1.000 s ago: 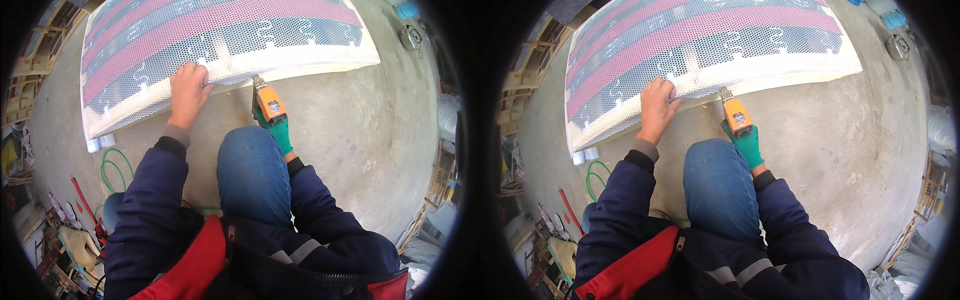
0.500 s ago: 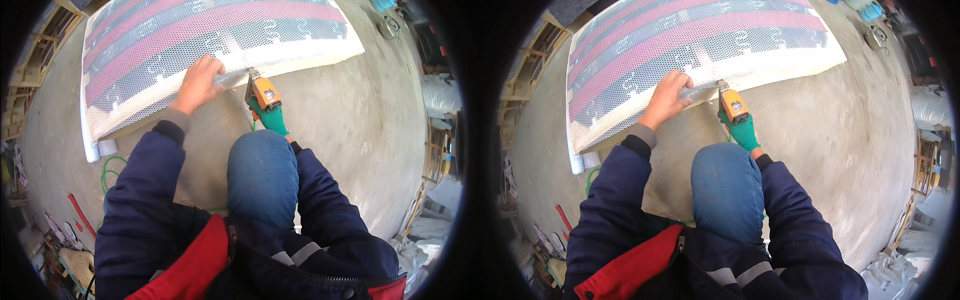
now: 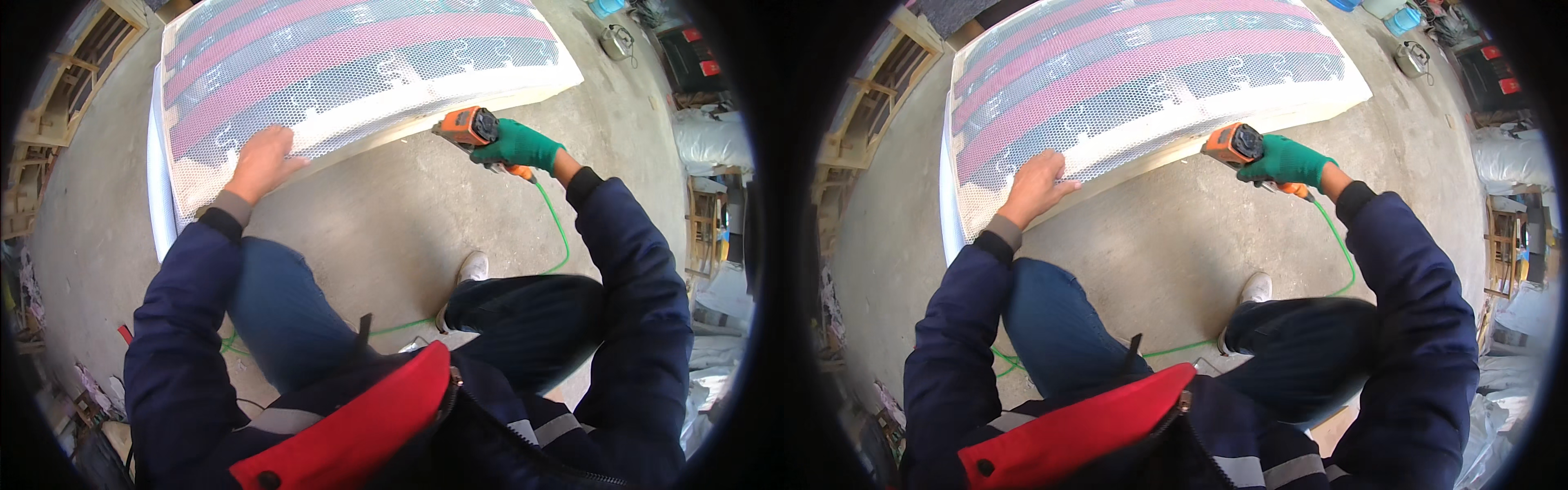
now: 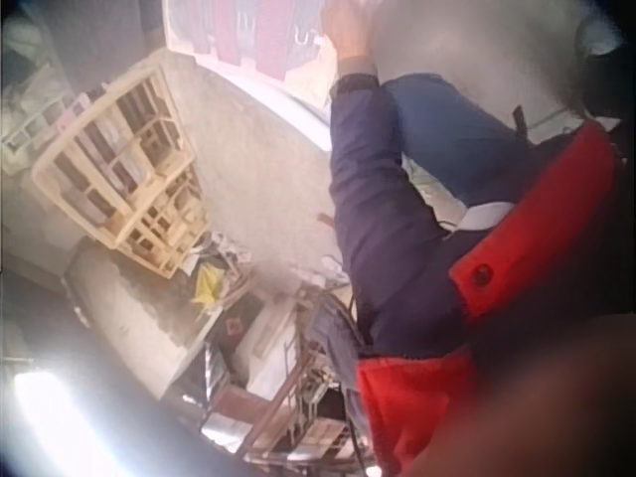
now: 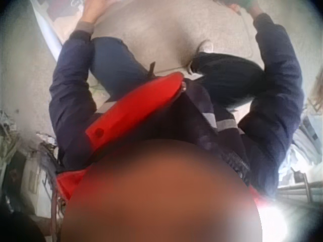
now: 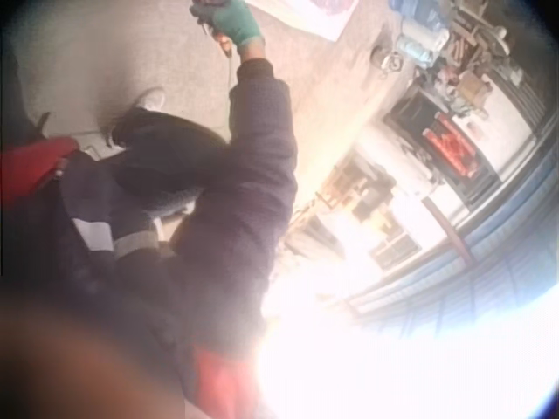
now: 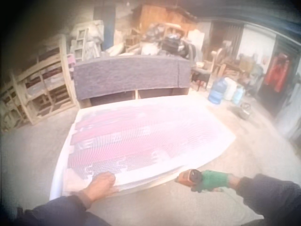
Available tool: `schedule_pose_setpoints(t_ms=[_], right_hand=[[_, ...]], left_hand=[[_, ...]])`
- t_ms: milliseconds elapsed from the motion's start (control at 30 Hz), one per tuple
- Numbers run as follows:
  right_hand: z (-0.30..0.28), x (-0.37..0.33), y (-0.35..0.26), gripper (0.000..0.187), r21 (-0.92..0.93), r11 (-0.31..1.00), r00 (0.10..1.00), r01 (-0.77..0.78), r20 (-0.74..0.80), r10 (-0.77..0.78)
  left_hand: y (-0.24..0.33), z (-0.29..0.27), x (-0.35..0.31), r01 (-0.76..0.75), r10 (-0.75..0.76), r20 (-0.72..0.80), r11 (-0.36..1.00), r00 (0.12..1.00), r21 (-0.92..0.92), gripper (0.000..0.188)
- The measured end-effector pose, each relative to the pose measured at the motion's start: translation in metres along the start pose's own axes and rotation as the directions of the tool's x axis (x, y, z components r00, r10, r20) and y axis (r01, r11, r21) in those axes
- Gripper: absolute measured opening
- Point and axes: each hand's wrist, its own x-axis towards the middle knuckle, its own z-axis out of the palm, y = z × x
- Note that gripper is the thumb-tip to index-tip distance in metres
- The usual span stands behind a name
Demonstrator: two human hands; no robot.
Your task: The person uses a pneumatic staple gun to attach a white mesh sheet to a rectangular wooden frame. After securing the mesh, the person removes the staple gun, rolls up the excess mesh, and then sweeps foam debris from the floor with a broom.
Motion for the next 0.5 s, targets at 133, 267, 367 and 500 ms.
schedule_pose_setpoints(t_ms=[133,267,367,500], right_hand=[[0.073,0.031,0.006,0.032,0.313,0.943,0.986,0.115,-0.149,-0.071],[0.173,0.048,0.016,0.033,0.608,0.723,0.907,0.329,-0.418,-0.061],[0.23,0.052,0.015,0.031,0.73,0.59,0.877,0.344,-0.474,0.075],[0.257,0.062,0.009,0.022,0.71,0.622,0.846,0.33,-0.515,0.138]], left_hand=[[-0.001,0.012,0.009,0.095,-0.095,0.02,0.995,0.995,0.03,0.038],[0.013,0.021,0.004,0.124,-0.116,-0.098,0.989,0.988,0.077,0.038],[0.06,0.061,-0.012,0.363,-0.32,0.228,0.914,0.92,-0.183,0.037],[0.082,0.112,-0.011,0.527,-0.511,0.402,0.124,0.76,-0.841,0.035]])
